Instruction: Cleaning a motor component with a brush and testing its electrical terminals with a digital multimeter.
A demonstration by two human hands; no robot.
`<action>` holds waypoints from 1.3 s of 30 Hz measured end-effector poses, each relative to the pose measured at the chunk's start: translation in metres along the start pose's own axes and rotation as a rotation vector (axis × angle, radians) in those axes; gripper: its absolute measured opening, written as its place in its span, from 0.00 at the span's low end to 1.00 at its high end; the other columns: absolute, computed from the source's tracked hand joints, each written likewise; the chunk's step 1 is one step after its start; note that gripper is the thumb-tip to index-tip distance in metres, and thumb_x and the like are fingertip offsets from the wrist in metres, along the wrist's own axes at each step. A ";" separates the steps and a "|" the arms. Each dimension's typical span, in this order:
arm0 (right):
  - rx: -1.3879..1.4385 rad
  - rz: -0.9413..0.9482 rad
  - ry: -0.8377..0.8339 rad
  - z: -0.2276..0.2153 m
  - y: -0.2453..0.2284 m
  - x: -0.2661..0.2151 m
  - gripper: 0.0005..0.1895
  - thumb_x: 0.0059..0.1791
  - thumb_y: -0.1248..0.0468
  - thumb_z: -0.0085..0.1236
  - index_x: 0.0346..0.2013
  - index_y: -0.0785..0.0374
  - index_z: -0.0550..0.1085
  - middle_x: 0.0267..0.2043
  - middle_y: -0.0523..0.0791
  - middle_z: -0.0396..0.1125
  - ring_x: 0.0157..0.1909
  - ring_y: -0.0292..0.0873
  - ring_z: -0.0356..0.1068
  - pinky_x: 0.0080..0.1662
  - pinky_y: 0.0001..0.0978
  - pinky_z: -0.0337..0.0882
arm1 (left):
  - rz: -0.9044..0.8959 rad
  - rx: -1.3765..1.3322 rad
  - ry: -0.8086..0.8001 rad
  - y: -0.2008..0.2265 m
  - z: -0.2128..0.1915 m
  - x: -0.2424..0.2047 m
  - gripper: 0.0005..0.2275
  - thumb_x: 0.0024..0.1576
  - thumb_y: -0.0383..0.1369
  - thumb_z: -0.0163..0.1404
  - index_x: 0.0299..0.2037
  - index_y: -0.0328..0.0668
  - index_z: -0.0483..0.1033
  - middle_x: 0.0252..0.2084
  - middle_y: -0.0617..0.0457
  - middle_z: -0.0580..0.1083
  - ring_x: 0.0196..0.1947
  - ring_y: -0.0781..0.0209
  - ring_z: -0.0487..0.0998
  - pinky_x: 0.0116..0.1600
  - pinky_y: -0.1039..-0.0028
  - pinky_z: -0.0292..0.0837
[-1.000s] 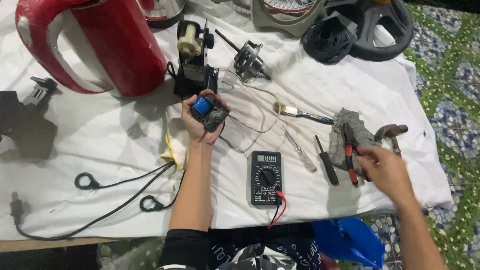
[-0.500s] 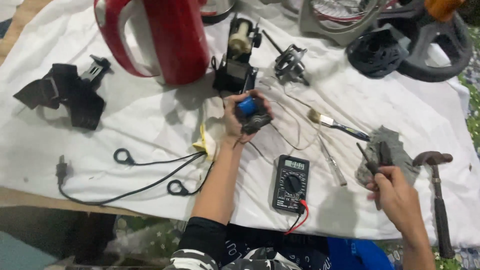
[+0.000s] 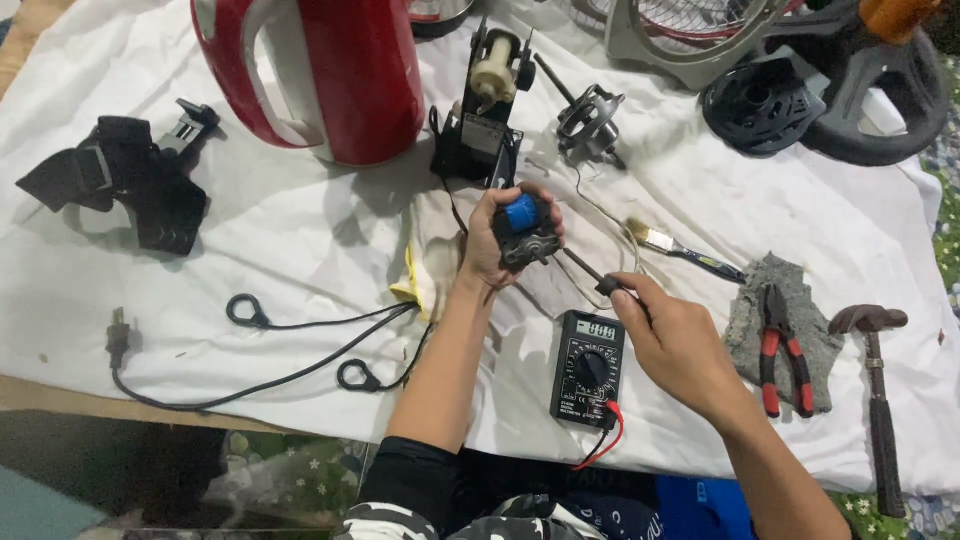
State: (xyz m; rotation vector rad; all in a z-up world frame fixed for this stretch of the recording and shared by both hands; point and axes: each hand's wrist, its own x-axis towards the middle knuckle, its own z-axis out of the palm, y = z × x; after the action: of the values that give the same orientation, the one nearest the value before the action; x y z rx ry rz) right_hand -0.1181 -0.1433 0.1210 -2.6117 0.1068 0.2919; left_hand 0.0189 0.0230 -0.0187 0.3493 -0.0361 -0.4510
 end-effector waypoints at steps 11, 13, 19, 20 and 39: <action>0.018 0.039 -0.076 -0.008 -0.017 0.014 0.22 0.58 0.54 0.40 0.61 0.59 0.74 0.42 0.59 0.78 0.51 0.66 0.75 0.51 0.58 0.73 | -0.032 0.064 0.054 0.001 0.000 0.000 0.15 0.54 0.43 0.47 0.39 0.39 0.78 0.28 0.39 0.77 0.33 0.52 0.83 0.43 0.66 0.81; 0.014 0.052 -0.089 -0.010 -0.020 0.015 0.23 0.58 0.54 0.40 0.62 0.59 0.74 0.43 0.58 0.78 0.52 0.66 0.75 0.51 0.58 0.73 | -0.033 0.066 0.056 0.000 -0.001 0.000 0.15 0.54 0.43 0.47 0.39 0.39 0.78 0.28 0.39 0.77 0.33 0.52 0.83 0.43 0.66 0.81; -0.025 0.100 -0.152 -0.011 -0.013 0.028 0.23 0.58 0.52 0.40 0.61 0.59 0.74 0.44 0.58 0.78 0.53 0.64 0.75 0.53 0.57 0.73 | -0.026 0.142 0.034 -0.004 -0.007 0.005 0.15 0.54 0.42 0.47 0.38 0.40 0.78 0.28 0.38 0.77 0.32 0.51 0.83 0.41 0.66 0.81; -0.027 0.109 -0.210 -0.007 0.002 0.037 0.23 0.58 0.52 0.40 0.59 0.59 0.75 0.32 0.53 0.75 0.40 0.57 0.74 0.44 0.49 0.74 | -0.018 0.171 0.007 -0.003 -0.004 0.002 0.15 0.53 0.42 0.47 0.39 0.39 0.78 0.28 0.38 0.76 0.31 0.51 0.82 0.40 0.67 0.80; 0.025 0.046 -0.335 0.042 0.043 0.053 0.28 0.58 0.42 0.37 0.48 0.66 0.70 0.32 0.61 0.70 0.43 0.67 0.75 0.42 0.55 0.74 | 0.160 0.527 -0.200 0.006 0.012 -0.012 0.13 0.49 0.34 0.52 0.37 0.29 0.77 0.27 0.38 0.73 0.30 0.52 0.76 0.36 0.70 0.72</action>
State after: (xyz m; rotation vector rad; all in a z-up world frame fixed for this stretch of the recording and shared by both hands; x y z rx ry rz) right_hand -0.0803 -0.1613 0.0532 -2.4985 0.0541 0.7332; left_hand 0.0095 0.0296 -0.0049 0.8123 -0.3801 -0.3111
